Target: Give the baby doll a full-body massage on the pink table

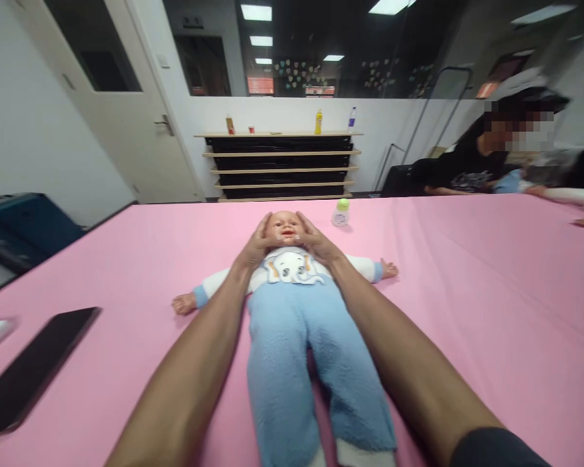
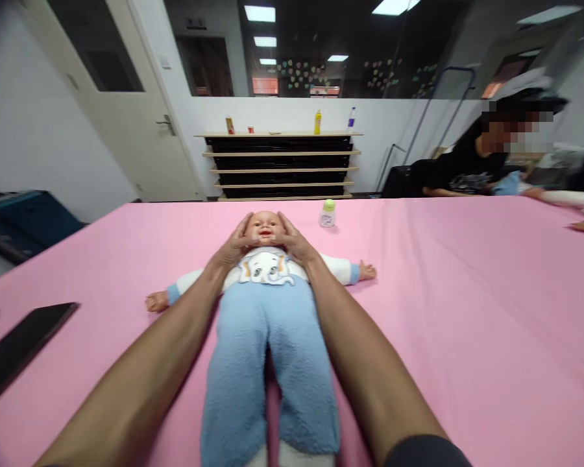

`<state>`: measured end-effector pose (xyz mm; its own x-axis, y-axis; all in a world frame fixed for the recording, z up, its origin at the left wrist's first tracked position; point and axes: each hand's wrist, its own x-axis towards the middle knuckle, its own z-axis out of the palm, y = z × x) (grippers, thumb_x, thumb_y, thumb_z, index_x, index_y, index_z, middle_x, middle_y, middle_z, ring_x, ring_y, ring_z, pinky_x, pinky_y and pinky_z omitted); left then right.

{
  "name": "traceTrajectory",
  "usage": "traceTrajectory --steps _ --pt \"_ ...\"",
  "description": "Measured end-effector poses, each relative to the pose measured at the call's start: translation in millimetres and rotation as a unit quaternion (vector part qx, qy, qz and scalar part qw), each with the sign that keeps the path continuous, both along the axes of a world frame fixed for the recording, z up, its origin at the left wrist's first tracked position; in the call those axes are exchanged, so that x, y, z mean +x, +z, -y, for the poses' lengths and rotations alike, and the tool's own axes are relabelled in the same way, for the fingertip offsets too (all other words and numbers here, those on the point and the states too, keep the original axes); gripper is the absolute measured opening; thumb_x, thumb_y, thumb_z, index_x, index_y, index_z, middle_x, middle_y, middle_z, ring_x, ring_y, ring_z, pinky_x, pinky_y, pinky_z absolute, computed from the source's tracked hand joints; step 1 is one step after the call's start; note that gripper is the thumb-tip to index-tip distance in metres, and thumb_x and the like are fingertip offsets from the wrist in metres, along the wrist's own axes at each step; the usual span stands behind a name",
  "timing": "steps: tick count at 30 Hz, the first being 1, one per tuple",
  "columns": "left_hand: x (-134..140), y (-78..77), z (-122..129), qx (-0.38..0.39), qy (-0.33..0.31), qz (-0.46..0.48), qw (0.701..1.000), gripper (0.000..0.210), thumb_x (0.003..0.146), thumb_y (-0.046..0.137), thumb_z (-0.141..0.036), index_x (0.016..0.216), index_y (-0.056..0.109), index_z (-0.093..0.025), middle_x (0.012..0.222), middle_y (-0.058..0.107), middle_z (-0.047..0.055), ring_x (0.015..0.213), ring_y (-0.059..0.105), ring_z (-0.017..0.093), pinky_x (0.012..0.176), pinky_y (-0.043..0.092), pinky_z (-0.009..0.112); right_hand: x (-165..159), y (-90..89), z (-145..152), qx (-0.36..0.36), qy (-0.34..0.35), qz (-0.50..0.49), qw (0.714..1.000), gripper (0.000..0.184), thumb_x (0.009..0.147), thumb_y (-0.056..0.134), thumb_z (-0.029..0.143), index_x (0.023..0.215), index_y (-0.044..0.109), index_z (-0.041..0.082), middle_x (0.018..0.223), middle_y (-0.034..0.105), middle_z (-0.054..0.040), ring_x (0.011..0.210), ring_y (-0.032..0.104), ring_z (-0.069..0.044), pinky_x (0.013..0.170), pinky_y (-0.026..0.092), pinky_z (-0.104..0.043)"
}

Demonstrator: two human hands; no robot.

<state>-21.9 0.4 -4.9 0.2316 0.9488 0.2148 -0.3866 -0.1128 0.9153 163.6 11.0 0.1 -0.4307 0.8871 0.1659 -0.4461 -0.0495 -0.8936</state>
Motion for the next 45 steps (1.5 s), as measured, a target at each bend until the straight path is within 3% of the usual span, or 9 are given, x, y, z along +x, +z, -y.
traceTrajectory --steps 7,11,14,21,26,30,35,41,45 --pt "-6 -13.0 -12 0.043 -0.021 -0.047 0.998 0.119 0.065 0.085 -0.021 0.157 0.01 -0.033 0.162 0.022 0.01 0.143 0.036 0.031 0.119 0.029 0.045 2 -8.9 -11 0.017 -0.013 0.032 0.999 0.116 0.06 0.087 0.016 0.154 0.022 0.034 0.153 0.038 -0.0139 0.124 0.059 -0.03 0.098 0.053 -0.044" --pt "-3 -7.6 -9 0.011 -0.036 -0.001 0.999 0.119 0.064 0.085 -0.02 0.157 0.012 -0.032 0.16 0.025 0.012 0.139 0.041 0.032 0.117 0.032 0.047 6 -2.8 -6 0.004 0.02 -0.003 1.0 0.116 0.062 0.086 0.017 0.155 0.018 0.033 0.15 0.044 -0.0122 0.124 0.059 -0.028 0.1 0.052 -0.044" --pt "0 -4.3 -4 0.0 -0.03 0.035 0.999 0.107 0.073 0.08 -0.033 0.157 0.014 -0.029 0.156 0.034 0.014 0.135 0.046 0.033 0.115 0.035 0.048 6 -0.3 -2 -0.001 0.02 -0.012 1.0 0.109 0.066 0.085 0.02 0.154 0.022 0.033 0.15 0.045 -0.0088 0.128 0.055 -0.028 0.104 0.049 -0.046" --pt "1 -5.8 1 0.042 0.037 -0.052 0.997 0.117 0.061 0.088 -0.023 0.156 0.021 -0.031 0.156 0.034 0.011 0.138 0.042 0.034 0.116 0.035 0.047 4 -1.8 -2 0.04 -0.02 0.052 0.998 0.119 0.06 0.089 0.02 0.155 0.019 0.033 0.156 0.035 -0.0058 0.135 0.048 -0.028 0.11 0.044 -0.046" --pt "-2 -3.2 0 0.026 0.006 -0.034 0.999 0.112 0.067 0.085 -0.026 0.156 0.019 -0.031 0.155 0.036 0.011 0.136 0.045 0.032 0.114 0.038 0.045 5 -4.3 -4 0.031 0.023 0.007 0.999 0.118 0.065 0.087 0.023 0.156 0.012 0.032 0.154 0.038 -0.0075 0.13 0.053 -0.027 0.11 0.044 -0.046" --pt "-4 -2.8 -4 0.014 -0.02 -0.002 1.0 0.104 0.074 0.08 -0.033 0.157 0.017 -0.029 0.153 0.041 0.013 0.134 0.048 0.03 0.114 0.039 0.046 5 -6.1 -6 0.021 0.042 -0.022 0.999 0.109 0.071 0.084 0.027 0.156 0.015 0.031 0.152 0.042 -0.0073 0.13 0.054 -0.025 0.112 0.043 -0.046" --pt "-2 -6.2 -7 0.011 0.012 0.013 1.0 0.087 0.083 0.069 -0.048 0.155 0.024 -0.029 0.155 0.037 0.011 0.134 0.048 0.029 0.113 0.039 0.047 -1 -6.8 -10 0.01 -0.009 -0.037 0.999 0.086 0.085 0.07 0.046 0.155 0.023 0.027 0.151 0.044 -0.0075 0.131 0.052 -0.022 0.112 0.043 -0.043" --pt "0 -9.1 -4 0.042 0.068 -0.078 0.994 0.119 0.057 0.091 -0.031 0.155 0.023 -0.031 0.153 0.039 0.01 0.137 0.044 0.035 0.114 0.036 0.048 -1 -5.2 -10 0.046 -0.053 0.073 0.995 0.124 0.057 0.092 0.029 0.156 0.018 0.029 0.157 0.033 -0.0066 0.136 0.047 -0.027 0.113 0.041 -0.044" --pt "-1 -6.9 -3 0.048 0.061 -0.07 0.995 0.11 0.063 0.087 -0.033 0.155 0.026 -0.029 0.153 0.04 0.01 0.136 0.045 0.033 0.114 0.038 0.046 2 -2.7 -5 0.035 -0.029 0.055 0.997 0.12 0.061 0.089 0.032 0.156 0.015 0.029 0.156 0.035 -0.0069 0.133 0.05 -0.027 0.111 0.043 -0.045"
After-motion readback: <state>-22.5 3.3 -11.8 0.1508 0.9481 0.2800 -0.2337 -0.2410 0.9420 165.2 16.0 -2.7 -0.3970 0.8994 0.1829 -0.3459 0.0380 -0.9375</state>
